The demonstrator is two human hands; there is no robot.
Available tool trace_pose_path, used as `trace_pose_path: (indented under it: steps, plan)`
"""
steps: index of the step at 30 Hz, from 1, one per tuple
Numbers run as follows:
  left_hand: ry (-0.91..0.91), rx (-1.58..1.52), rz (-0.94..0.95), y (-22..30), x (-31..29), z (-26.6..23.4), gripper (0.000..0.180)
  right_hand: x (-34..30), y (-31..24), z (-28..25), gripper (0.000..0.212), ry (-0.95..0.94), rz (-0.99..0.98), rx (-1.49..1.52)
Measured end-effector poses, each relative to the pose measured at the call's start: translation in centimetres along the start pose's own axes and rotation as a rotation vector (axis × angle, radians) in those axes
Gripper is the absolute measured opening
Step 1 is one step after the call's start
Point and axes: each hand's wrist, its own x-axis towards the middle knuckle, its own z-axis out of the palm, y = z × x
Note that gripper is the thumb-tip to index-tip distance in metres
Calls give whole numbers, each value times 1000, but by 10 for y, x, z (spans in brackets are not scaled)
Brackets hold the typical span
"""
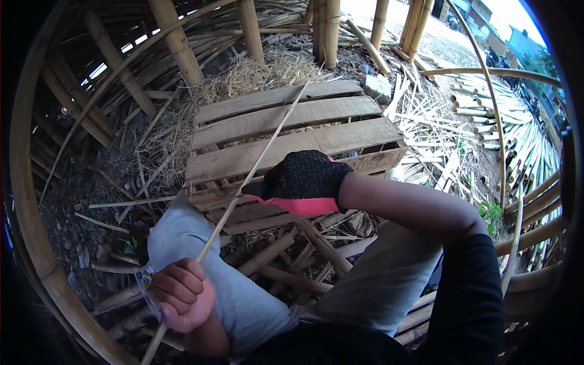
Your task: The person sits and uses a knife to shave and smooth a thin bamboo stick. They repeatedly scrape the surface of the stick with the blade, rotating it to work different sides.
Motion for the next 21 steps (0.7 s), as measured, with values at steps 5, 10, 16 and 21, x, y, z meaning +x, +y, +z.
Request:
trace_pose_path:
  steps: [5, 10, 16, 21]
  plan:
    - [24, -66, 36, 8, -1, -5, 56, -7, -29, 11, 37, 125, -155, -111]
    - [11, -35, 2, 1, 5, 6, 56, 9, 0, 5, 40, 77, -90, -175]
    - [-32, -34, 2, 3, 1, 13, 57, 11, 23, 4, 43, 8, 67, -190]
    - [-30, -80, 30, 0, 0, 18, 57, 3, -8, 23, 48, 135, -70, -127]
